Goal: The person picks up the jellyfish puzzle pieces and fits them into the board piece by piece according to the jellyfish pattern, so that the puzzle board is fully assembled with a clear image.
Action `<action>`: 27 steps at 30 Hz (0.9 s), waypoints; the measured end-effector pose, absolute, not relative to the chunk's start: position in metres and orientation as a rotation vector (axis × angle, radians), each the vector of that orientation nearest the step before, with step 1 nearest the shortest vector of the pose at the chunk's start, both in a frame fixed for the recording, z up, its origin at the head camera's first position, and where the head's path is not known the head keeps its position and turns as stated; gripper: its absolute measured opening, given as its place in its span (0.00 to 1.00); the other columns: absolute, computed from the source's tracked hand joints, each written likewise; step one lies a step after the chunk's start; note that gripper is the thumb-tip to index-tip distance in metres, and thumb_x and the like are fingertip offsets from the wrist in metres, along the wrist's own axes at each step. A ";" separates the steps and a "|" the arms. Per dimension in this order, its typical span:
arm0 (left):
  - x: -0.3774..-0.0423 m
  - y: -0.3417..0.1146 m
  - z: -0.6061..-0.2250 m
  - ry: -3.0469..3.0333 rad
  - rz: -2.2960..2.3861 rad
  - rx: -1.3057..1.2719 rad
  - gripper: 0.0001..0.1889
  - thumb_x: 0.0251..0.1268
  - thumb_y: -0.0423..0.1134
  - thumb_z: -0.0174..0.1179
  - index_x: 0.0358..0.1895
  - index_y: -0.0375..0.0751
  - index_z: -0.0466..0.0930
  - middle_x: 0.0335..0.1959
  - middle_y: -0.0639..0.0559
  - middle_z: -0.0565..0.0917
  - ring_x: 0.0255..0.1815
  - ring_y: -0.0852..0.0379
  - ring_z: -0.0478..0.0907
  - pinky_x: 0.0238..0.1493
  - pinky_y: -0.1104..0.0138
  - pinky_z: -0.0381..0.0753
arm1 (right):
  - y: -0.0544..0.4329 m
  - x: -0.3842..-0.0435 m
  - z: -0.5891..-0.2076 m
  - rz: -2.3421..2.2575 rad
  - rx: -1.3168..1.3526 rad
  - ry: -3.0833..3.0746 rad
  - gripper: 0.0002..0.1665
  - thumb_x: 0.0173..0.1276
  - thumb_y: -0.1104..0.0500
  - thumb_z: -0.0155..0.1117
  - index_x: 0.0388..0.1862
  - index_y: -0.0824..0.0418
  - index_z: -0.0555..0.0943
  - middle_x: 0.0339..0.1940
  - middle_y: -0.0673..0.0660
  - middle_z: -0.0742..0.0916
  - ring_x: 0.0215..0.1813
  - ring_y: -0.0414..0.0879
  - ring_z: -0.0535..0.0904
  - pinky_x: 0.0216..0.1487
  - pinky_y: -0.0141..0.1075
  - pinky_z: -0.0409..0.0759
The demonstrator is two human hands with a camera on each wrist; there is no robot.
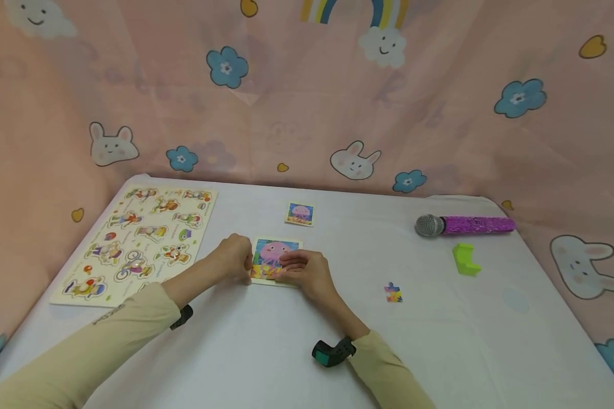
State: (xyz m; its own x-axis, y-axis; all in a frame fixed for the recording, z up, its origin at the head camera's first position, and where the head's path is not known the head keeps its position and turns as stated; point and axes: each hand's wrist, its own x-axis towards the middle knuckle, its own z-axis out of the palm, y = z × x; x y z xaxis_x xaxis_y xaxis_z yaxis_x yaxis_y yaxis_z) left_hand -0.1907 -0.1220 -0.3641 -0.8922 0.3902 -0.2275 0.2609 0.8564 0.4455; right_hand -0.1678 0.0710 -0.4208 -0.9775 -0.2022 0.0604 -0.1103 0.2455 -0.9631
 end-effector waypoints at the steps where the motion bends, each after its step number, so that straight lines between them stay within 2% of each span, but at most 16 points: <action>1: -0.191 -0.122 -0.364 2.723 0.593 0.492 0.12 0.37 0.28 0.77 0.22 0.36 0.79 0.21 0.50 0.77 0.25 0.55 0.71 0.29 0.67 0.72 | 0.070 -0.169 -0.424 -1.846 -0.308 2.437 0.20 0.47 0.71 0.76 0.41 0.71 0.83 0.37 0.62 0.87 0.35 0.46 0.84 0.38 0.30 0.81; 18: -0.189 -0.122 -0.363 2.725 0.603 0.509 0.12 0.37 0.28 0.77 0.21 0.35 0.79 0.19 0.51 0.76 0.24 0.56 0.70 0.29 0.68 0.70 | 0.064 -0.164 -0.418 -1.630 -0.381 2.674 0.17 0.46 0.68 0.78 0.37 0.70 0.85 0.34 0.59 0.88 0.31 0.41 0.82 0.33 0.27 0.80; 27: -0.187 -0.124 -0.361 2.760 0.594 0.565 0.12 0.34 0.27 0.76 0.21 0.35 0.80 0.19 0.51 0.77 0.23 0.56 0.71 0.27 0.68 0.71 | 0.065 -0.166 -0.415 -1.559 -0.518 2.723 0.16 0.45 0.66 0.79 0.35 0.70 0.85 0.32 0.59 0.88 0.31 0.43 0.82 0.34 0.27 0.79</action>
